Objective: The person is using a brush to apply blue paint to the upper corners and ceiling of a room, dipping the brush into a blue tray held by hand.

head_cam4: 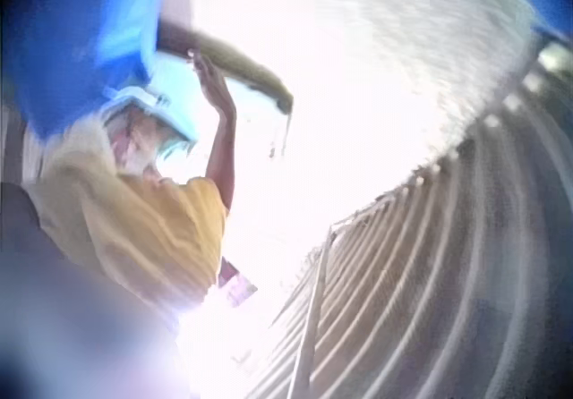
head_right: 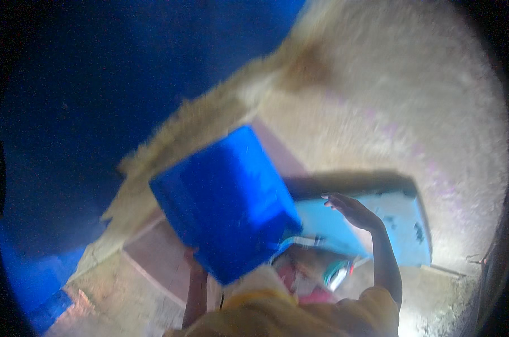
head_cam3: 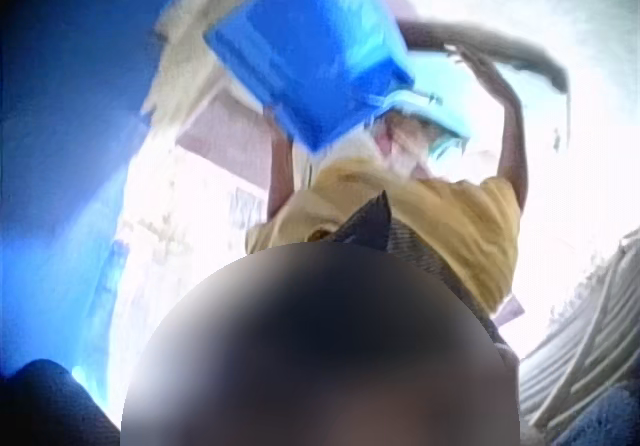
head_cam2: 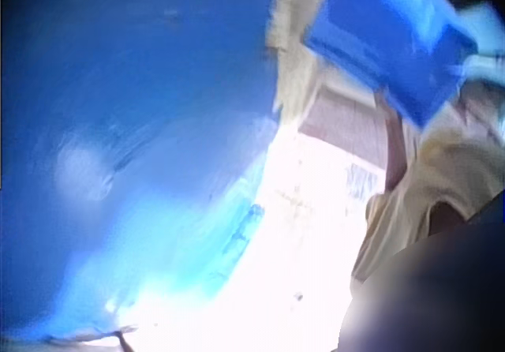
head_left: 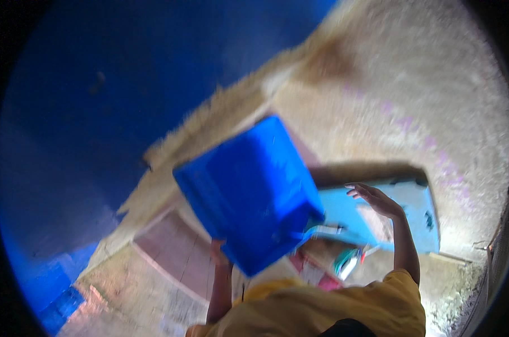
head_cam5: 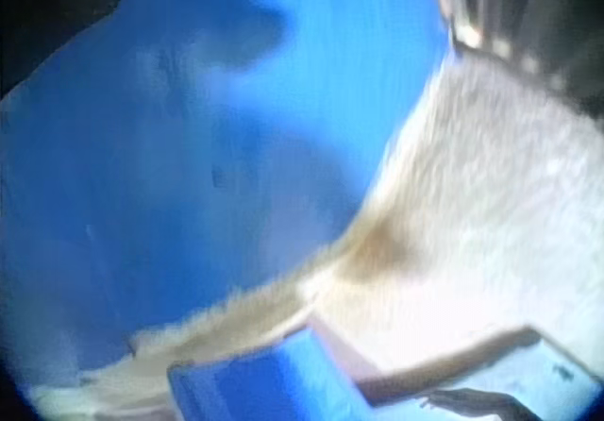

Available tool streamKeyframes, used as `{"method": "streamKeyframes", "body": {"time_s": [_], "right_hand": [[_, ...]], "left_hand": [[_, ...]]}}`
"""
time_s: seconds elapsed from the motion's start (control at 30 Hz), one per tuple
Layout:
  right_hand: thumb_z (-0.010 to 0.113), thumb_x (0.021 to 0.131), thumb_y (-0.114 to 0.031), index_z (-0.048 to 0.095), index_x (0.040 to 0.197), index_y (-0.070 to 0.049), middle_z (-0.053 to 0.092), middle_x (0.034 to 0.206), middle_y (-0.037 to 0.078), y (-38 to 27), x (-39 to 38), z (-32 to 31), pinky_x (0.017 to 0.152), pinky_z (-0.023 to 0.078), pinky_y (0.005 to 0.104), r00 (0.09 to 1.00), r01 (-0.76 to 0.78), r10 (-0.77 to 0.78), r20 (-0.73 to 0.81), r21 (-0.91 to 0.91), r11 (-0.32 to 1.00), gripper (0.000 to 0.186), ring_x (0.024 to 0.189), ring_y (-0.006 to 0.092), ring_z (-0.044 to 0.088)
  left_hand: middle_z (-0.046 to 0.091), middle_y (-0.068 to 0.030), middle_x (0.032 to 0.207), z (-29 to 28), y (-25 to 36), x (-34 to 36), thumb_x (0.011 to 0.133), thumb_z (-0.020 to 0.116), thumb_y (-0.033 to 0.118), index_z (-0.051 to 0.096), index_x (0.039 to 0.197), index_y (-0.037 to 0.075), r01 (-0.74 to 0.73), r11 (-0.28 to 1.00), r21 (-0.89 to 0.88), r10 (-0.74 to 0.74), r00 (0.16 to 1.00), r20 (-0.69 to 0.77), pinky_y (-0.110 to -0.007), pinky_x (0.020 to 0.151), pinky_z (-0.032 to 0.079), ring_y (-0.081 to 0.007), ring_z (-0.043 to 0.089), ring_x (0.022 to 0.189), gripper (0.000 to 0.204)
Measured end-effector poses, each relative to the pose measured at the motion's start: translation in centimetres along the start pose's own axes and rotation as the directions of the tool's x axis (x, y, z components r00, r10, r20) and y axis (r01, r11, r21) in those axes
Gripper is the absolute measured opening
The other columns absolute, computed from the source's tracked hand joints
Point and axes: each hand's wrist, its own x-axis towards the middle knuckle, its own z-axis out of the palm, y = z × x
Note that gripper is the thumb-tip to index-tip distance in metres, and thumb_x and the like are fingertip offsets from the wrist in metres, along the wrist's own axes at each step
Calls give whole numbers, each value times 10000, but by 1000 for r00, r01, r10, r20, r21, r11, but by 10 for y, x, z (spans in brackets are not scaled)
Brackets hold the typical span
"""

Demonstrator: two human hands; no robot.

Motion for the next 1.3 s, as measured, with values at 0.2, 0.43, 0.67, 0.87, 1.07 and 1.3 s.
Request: {"method": "streamKeyframes", "body": {"time_s": [0.2, 0.43, 0.67, 0.87, 1.07, 1.3], "right_hand": [[563, 869, -398, 348, 1333, -20, 461, 1268, 148, 94, -41, 91, 806, 505, 334, 996, -83, 88, 18, 566, 820, 636, 911, 237, 603], [625, 849, -285, 558, 1102, -34, 579, 788, 6, 100, -32, 136, 573, 403, 213, 872, 167, 166, -459, 601, 782, 363, 637, 68, 500], [563, 877, -166, 618, 928, -26, 586, 748, -20, 48, -38, 158, 535, 360, 186, 765, 364, -144, -627, 237, 900, 159, 599, 32, 462], [551, 852, -100, 604, 898, 9, 618, 691, 52, 19, -54, 143, 493, 417, 221, 707, 335, -218, -673, 47, 941, 130, 518, 75, 514], [438, 931, -149, 601, 900, -4, 592, 663, 43, 26, -12, 154, 454, 394, 203, 649, 525, -36, -760, 413, 745, 220, 499, 73, 505], [433, 940, -197, 576, 865, 29, 550, 618, 50, 49, -32, 176, 451, 372, 233, 426, 389, 62, -902, 245, 888, 278, 495, 94, 490]], "left_hand": [[542, -114, 1028, 14, 6, 11, 658, 545, 234, 507, 1083, 31, 1, 997, 78, 2, 999, -32, -375, 855, 429, -267, 511, 965, 473], [546, -132, 1031, 28, 2, 7, 648, 531, 232, 478, 1145, 15, 122, 992, 13, -123, 985, 124, -385, 846, 441, -284, 523, 945, 545], [559, -142, 1005, 30, -16, -13, 636, 545, 239, 482, 1139, 19, 151, 983, 107, -159, 984, 75, -407, 821, 466, -297, 539, 931, 553], [551, -159, 1034, 25, -21, -26, 652, 535, 227, 471, 1163, 10, 231, 966, 112, -244, 962, 119, -404, 831, 467, -294, 534, 947, 558], [540, -160, 1078, 25, -33, -36, 663, 531, 213, 467, 1179, 11, 236, 968, 87, -246, 960, 131, -396, 856, 448, -290, 516, 984, 558], [539, -106, 982, 8, -54, -23, 677, 575, 273, 496, 1112, 37, 223, 965, 137, -217, 974, -59, -394, 822, 427, -247, 508, 926, 501]]}}
